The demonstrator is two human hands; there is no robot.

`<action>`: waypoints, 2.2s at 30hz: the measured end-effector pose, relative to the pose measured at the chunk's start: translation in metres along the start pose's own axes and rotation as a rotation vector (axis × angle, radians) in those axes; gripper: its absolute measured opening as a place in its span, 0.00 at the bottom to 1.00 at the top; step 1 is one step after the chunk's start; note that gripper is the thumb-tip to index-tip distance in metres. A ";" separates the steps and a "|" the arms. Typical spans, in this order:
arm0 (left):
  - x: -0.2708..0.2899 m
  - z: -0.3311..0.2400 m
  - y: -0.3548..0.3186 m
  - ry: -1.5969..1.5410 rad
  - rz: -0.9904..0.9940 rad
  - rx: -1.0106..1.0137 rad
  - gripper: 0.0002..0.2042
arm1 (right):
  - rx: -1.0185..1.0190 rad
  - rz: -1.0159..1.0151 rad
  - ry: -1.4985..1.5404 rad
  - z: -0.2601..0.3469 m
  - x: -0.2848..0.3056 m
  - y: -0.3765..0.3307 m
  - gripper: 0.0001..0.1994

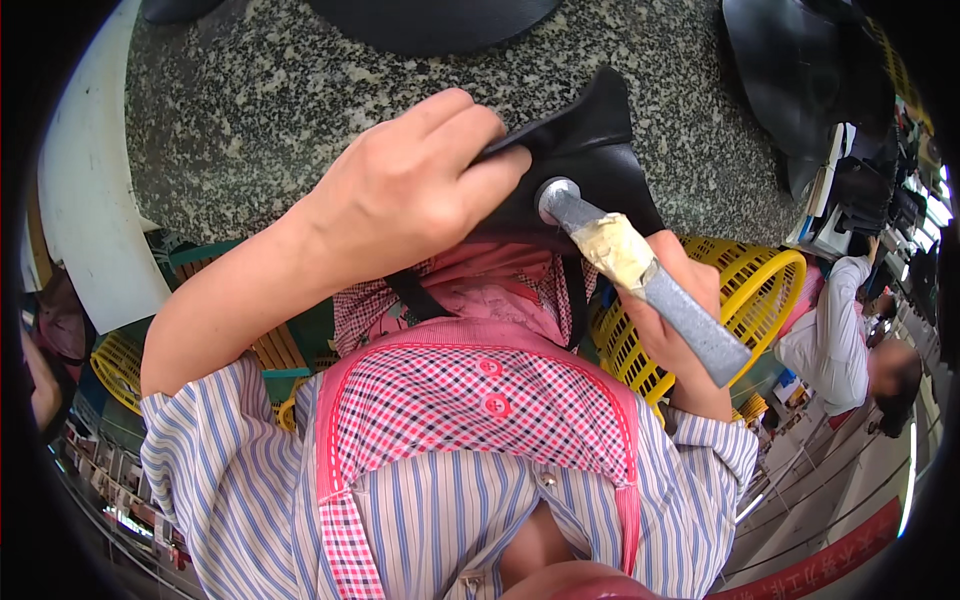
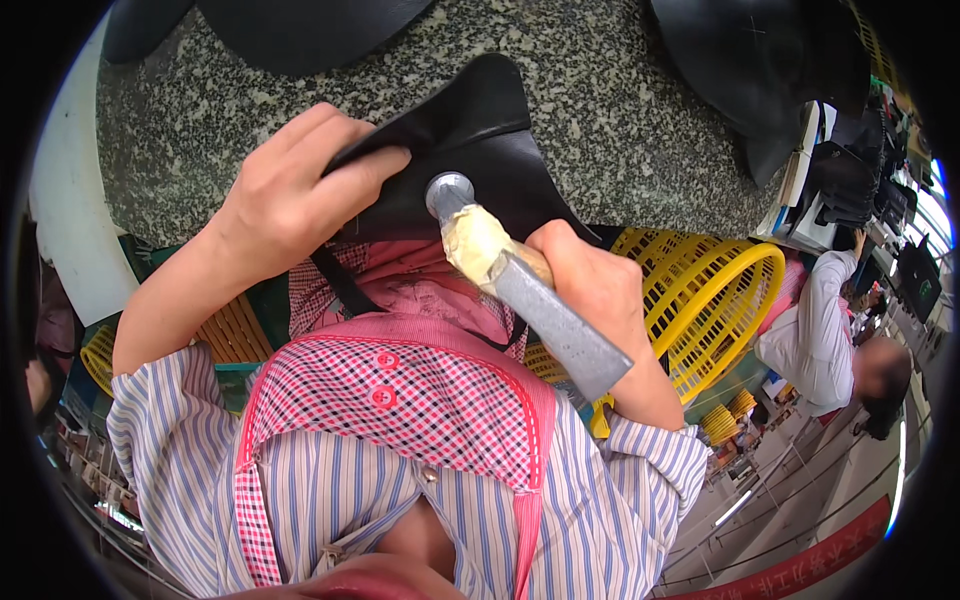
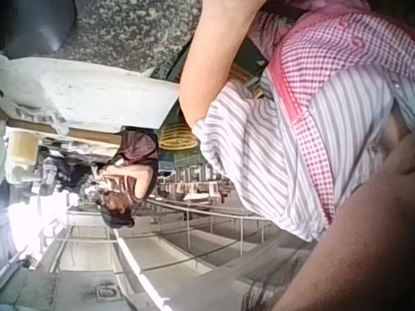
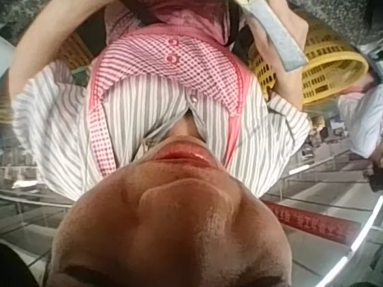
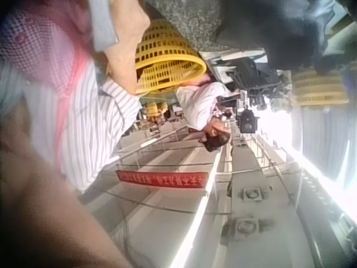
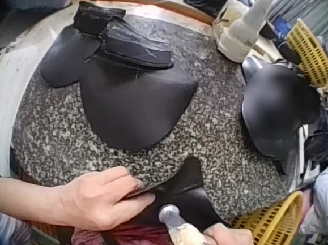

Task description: The person folds the edges of leather components and hammers the seams flat using a hammer.

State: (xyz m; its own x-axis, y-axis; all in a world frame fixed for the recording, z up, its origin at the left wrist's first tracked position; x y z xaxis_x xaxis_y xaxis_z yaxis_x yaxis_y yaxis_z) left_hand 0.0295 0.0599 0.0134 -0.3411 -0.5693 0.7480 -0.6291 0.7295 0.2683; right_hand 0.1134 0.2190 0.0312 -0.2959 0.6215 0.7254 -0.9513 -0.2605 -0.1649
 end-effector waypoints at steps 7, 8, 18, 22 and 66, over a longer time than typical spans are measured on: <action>0.000 0.004 0.002 -0.028 -0.026 0.146 0.15 | 0.099 -0.369 -0.101 0.013 0.030 0.004 0.07; 0.001 0.005 0.004 -0.032 -0.029 0.144 0.15 | 0.062 -0.153 -0.229 0.015 0.020 0.015 0.06; 0.000 0.007 0.000 -0.012 -0.002 0.132 0.12 | -0.022 0.155 -0.137 0.014 0.008 0.028 0.07; 0.002 0.005 -0.006 -0.066 -0.032 0.024 0.18 | 0.017 0.098 -0.090 0.008 -0.002 0.012 0.07; 0.015 0.015 -0.001 0.007 -0.065 0.210 0.08 | 0.037 -0.167 -0.110 0.029 0.027 0.031 0.08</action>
State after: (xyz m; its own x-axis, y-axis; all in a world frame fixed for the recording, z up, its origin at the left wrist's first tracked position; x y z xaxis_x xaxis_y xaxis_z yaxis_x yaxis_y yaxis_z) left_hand 0.0143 0.0450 0.0150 -0.2907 -0.6089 0.7380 -0.7813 0.5963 0.1843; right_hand 0.0783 0.2060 0.0647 -0.1213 0.5744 0.8095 -0.9819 -0.1889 -0.0131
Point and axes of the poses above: each hand's wrist, its own y-axis towards the middle knuckle, its own x-axis out of the back of the hand, z = x × y, the point moved 7 cm from there along y, towards the middle knuckle, and after that the axes turned 13 degrees about x, right-handed, at the moved point
